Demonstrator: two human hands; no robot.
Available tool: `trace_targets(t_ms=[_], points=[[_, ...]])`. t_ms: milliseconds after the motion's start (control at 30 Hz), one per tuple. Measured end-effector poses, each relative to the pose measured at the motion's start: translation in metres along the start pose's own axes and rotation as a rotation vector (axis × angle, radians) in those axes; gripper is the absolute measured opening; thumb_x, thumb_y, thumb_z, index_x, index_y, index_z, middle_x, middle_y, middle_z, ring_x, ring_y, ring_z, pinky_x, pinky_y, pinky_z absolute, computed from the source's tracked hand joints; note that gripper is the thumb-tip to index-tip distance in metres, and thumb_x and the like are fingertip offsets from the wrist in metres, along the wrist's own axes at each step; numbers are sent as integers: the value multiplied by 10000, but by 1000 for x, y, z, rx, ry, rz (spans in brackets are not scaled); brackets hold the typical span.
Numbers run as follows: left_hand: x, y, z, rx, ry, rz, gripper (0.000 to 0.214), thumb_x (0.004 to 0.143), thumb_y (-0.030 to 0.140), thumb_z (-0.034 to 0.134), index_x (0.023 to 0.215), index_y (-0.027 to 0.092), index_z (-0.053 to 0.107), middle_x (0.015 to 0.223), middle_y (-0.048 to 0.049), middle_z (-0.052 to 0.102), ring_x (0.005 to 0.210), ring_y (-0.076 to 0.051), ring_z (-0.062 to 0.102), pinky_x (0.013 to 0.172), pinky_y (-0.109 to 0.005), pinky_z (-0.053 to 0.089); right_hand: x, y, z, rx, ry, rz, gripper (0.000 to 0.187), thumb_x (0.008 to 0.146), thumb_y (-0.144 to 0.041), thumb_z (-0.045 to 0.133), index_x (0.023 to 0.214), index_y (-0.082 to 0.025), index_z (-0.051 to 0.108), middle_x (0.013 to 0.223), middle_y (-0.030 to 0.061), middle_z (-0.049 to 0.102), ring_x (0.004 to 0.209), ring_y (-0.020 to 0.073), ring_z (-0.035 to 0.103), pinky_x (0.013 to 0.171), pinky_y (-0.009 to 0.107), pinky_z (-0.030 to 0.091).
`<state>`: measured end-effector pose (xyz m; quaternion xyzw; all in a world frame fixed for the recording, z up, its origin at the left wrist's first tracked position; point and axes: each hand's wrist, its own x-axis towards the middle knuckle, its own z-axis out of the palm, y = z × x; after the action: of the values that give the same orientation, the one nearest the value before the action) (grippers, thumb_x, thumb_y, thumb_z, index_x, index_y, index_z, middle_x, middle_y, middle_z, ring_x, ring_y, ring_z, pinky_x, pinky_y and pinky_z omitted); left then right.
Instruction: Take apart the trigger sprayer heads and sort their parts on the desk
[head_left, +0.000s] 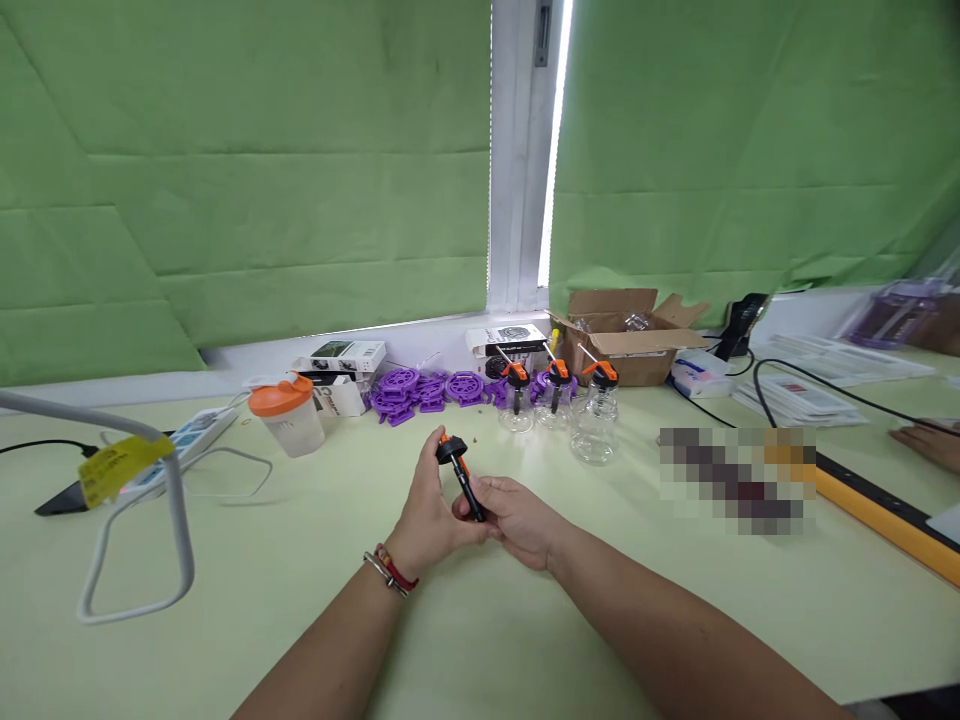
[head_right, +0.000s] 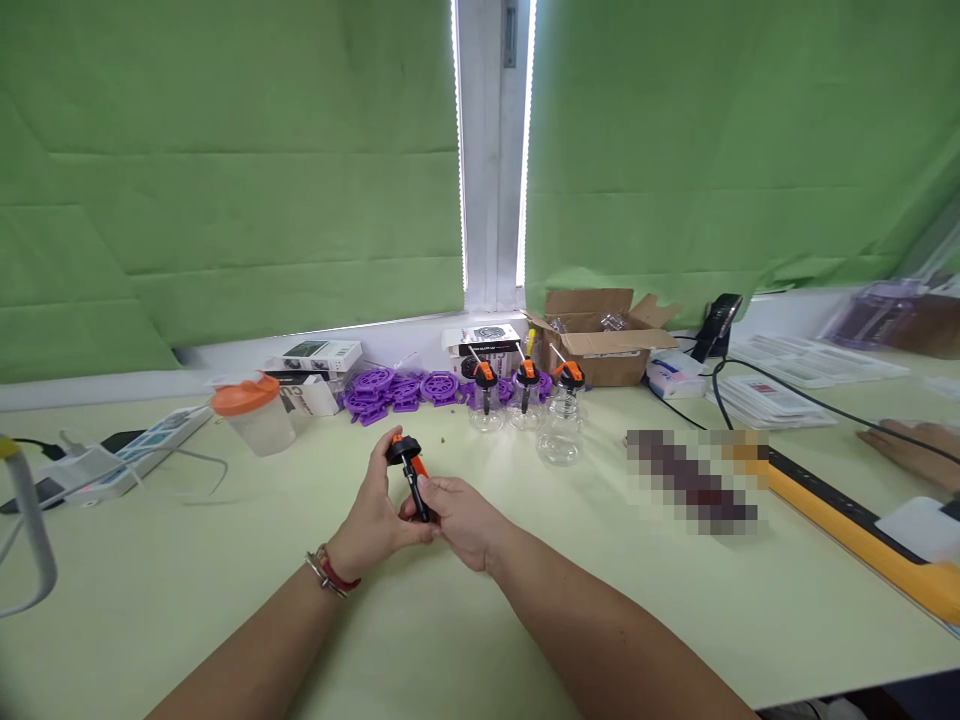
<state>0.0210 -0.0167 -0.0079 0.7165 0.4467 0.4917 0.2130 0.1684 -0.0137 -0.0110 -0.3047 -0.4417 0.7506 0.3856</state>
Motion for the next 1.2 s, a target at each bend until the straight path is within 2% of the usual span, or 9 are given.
trace_targets(t_ms=[100,200,300,433,633,833,933,1067,1200], points=[[0,5,-2,37,-29,18,1082,443,296,817,1365,233,254,1294,-117,396,1167,-324,451,975,-482,378,-1,1,-1,51,-55,26,424,729,-546,631,696,-124,623,657,2,547,493,67,415,521,242,328],[1,9,-2,112,-2,38,989,465,258,773,1313,207,267,1260,-118,395,1157,-302,440,972,-460,385,0,4,-3,35,-57,23,430,734,-554,619,712,-125,644,664,11,557,523,86,449,537,254,346],[3,8,0,222,47,53,895,466,264,743,1241,184,303,1203,-123,413,1129,-299,441,952,-461,397,1,4,-2,-56,33,-69,395,737,-523,634,832,-143,683,766,31,618,609,103,494,589,254,370],[5,1,4,346,100,56,766,467,317,728,1130,171,372,1101,-116,457,1055,-298,466,901,-461,423,4,3,0,-136,123,-155,426,687,-468,698,1007,-188,685,969,55,667,840,162,551,738,285,406],[6,-4,10,430,112,86,651,461,235,671,1054,177,410,1031,-102,485,994,-286,476,862,-442,435,8,5,-2,-201,176,-116,428,609,-441,732,927,-156,719,936,64,686,869,198,566,787,327,416],[7,-9,13,475,90,78,587,468,205,649,1006,184,416,977,-94,496,938,-280,478,833,-444,434,10,7,-5,-229,139,-159,349,678,-354,663,955,-147,719,945,64,694,947,216,576,861,339,417],[8,-13,14,488,89,61,594,463,209,651,1007,193,413,980,-91,495,943,-289,483,836,-453,424,10,7,-6,-315,223,-173,329,698,-313,629,969,-146,708,1022,65,677,982,224,570,874,342,421],[10,-19,14,513,94,51,583,474,227,653,1007,193,418,975,-90,498,952,-297,486,848,-458,410,11,8,-8,-488,195,-214,273,720,-269,582,938,-170,715,1203,66,598,1050,234,556,882,343,437],[11,-25,14,528,81,36,601,465,238,654,1018,186,423,990,-96,506,955,-298,485,853,-457,402,18,13,-13,-693,301,-307,326,731,-210,558,1029,-191,689,1297,78,532,1200,238,472,1003,374,368]])
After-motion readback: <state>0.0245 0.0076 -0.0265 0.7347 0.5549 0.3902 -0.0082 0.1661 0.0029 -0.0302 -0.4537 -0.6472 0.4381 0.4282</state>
